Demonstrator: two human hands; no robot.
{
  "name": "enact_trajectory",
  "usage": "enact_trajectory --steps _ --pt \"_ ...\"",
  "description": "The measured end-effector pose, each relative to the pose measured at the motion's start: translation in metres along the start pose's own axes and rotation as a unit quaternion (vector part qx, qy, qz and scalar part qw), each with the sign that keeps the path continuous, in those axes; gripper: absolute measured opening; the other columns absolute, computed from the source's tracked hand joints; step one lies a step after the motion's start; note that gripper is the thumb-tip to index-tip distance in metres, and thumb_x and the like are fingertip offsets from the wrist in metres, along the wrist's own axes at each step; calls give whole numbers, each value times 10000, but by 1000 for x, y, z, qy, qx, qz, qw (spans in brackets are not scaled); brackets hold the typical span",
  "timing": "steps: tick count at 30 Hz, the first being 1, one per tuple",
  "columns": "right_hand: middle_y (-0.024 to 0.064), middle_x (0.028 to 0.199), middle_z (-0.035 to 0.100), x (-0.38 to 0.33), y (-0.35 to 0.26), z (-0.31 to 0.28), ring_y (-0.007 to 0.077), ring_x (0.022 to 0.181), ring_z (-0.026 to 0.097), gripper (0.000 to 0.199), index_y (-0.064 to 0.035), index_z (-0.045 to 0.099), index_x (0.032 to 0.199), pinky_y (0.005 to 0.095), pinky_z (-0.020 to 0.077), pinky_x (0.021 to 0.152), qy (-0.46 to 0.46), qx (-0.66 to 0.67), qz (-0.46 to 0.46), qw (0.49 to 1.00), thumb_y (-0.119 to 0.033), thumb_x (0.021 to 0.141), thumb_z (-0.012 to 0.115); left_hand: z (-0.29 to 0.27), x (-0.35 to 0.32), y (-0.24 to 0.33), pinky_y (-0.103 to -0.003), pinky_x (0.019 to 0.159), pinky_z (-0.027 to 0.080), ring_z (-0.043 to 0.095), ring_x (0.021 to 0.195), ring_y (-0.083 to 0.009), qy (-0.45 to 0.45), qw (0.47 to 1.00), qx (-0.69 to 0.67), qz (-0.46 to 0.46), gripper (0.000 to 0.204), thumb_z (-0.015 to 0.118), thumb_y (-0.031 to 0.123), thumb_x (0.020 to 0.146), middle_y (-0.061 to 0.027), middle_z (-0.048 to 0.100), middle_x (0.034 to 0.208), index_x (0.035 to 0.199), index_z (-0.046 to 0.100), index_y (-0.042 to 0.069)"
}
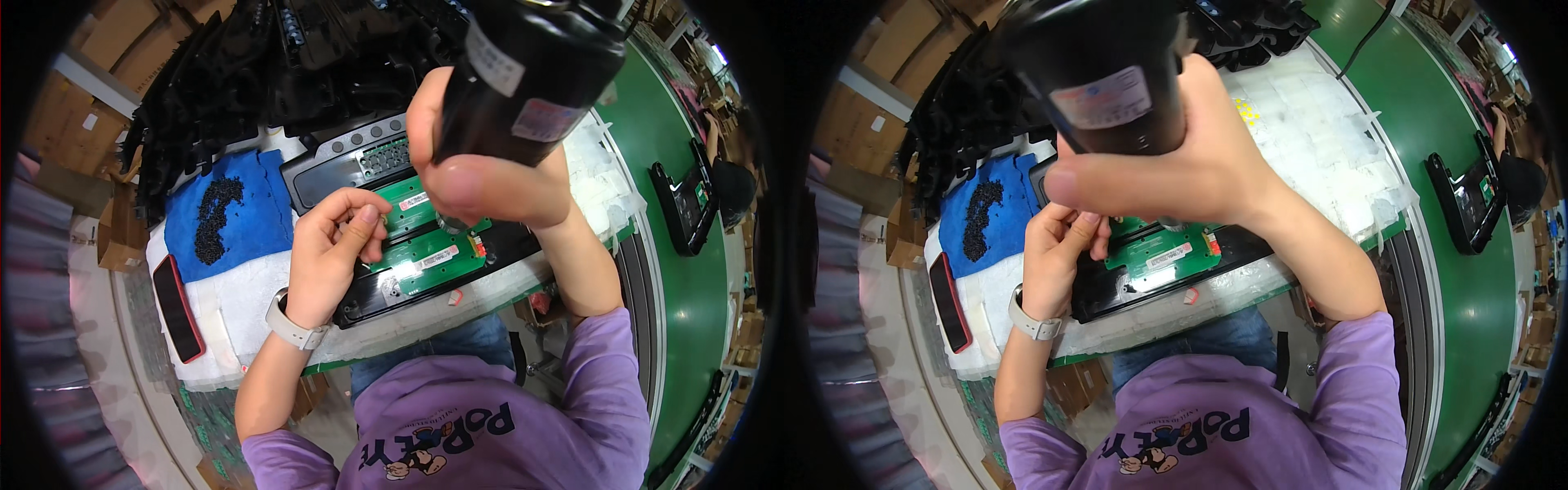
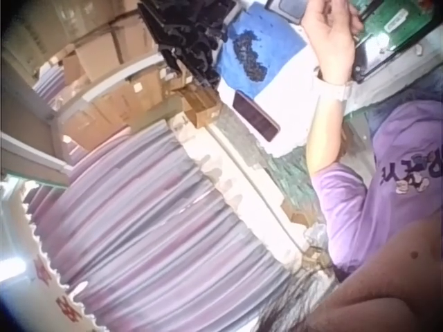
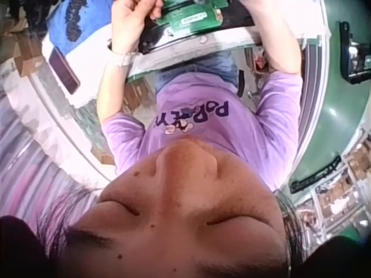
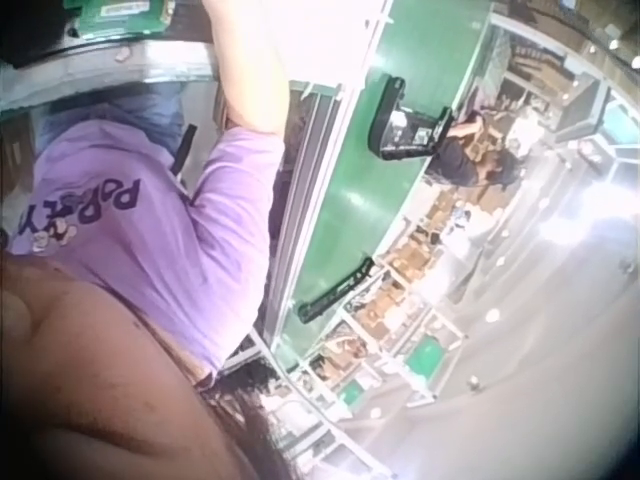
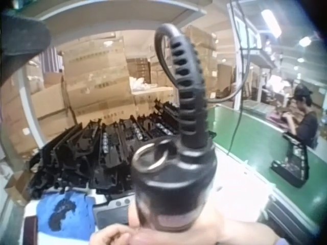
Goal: Install green circuit boards onto toner cartridge housings and secure them with screws using an electric screwdriver.
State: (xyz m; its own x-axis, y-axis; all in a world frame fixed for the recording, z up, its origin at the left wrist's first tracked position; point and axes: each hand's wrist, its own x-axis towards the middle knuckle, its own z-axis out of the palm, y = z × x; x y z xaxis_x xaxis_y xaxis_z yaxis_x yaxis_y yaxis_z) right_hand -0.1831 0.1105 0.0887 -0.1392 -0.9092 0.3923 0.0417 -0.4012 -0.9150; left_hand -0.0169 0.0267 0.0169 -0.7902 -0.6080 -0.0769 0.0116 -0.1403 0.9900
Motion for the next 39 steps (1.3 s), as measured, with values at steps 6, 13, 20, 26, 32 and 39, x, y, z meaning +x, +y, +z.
enact_trajectory --steps 6,13,20,26,32,39 --pt "-12 670 470 0 -4 -31 89 472 441 447 -29 432 1038 264 395 549 -101 201 -116 967 -412 832 531 -3 1 4 -219 648 487 621 692 -140 -4 999 -31 17 138 595 54 826 -102 632 825 936 573 -26" --pt "-7 687 467 -6 -3 -22 106 541 464 416 -46 447 1055 313 390 655 -71 369 -168 911 -407 849 478 -3 -3 10 -239 667 528 656 745 -193 -43 998 -42 1 121 597 -41 792 -137 642 836 911 604 -57" --pt "-6 669 456 -11 -8 -16 106 523 435 404 -40 463 1044 302 377 629 12 292 -123 948 -401 862 446 -1 -1 5 -249 673 529 653 743 -197 -43 998 -52 12 127 607 -91 757 -133 632 823 882 598 -71" --pt "-10 642 436 -4 3 -17 100 506 406 381 -40 471 1008 285 363 601 76 314 -141 936 -393 871 427 -3 -1 9 -245 660 527 650 717 -190 -22 998 -57 3 119 601 -91 759 -132 631 812 877 596 -73" --pt "-8 636 430 2 0 -19 101 495 412 337 -40 462 968 289 373 586 15 329 -60 942 -365 884 427 -2 -4 11 -224 626 514 643 689 -164 -85 996 -11 3 96 607 -69 765 -115 626 779 859 593 -73" --pt "-5 631 425 2 2 -21 104 493 411 336 -29 461 967 287 370 580 46 374 -46 925 -354 891 421 -3 -3 15 -219 639 513 642 670 -162 -107 994 -3 -24 107 618 -74 751 -115 626 778 854 589 -73"
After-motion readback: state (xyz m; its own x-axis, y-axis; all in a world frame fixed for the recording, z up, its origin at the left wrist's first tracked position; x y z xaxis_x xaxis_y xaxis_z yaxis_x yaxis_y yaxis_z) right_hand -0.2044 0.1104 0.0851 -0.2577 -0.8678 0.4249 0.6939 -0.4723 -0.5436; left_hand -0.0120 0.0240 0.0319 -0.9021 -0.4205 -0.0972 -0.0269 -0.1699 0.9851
